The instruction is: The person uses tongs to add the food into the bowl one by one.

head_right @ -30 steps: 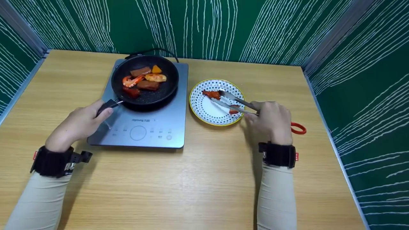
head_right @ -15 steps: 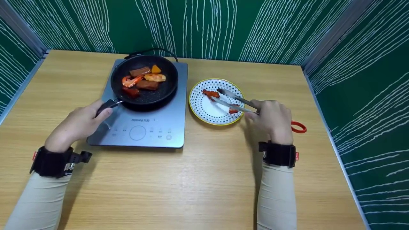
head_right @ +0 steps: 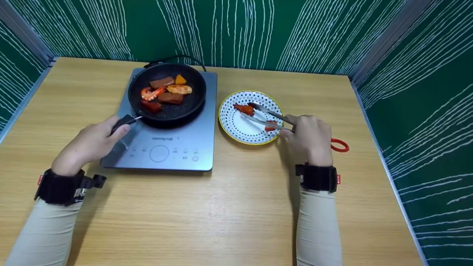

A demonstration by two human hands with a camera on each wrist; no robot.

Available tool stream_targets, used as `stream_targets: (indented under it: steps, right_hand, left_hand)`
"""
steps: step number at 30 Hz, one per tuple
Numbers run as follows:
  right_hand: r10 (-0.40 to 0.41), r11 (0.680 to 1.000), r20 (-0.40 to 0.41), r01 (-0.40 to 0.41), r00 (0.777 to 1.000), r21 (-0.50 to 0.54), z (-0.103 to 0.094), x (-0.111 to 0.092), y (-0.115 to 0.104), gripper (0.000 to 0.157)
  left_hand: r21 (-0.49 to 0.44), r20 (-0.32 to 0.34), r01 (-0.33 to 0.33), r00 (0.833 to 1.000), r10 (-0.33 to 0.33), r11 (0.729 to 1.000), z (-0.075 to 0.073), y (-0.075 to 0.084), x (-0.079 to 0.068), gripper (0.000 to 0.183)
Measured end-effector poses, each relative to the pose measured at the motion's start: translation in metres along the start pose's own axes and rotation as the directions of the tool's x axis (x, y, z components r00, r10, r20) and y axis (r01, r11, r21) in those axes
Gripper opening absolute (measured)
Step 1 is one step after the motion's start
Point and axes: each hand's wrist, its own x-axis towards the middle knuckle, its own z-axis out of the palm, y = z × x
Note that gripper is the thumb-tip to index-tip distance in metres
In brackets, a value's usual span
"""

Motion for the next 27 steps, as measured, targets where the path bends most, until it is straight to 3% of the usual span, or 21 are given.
stream_targets:
  steps: [17, 27]
  right_hand:
    - [-0.008, 1.0, -0.035, 0.008, 0.999, -0.026, 0.0031, 0.0005, 0.0006, 0.048]
    - [-0.004, 1.0, -0.061, 0.003, 0.998, -0.026, -0.0016, -0.002, -0.001, 0.048]
  left_hand:
    - [-0.019, 0.004, 0.016, 1.0, -0.016, 1.0, 0.0002, 0.0016, 0.0003, 0.034]
    - [0.002, -0.014, -0.01, 1.0, 0.01, 1.0, 0.001, -0.0008, 0.0008, 0.032]
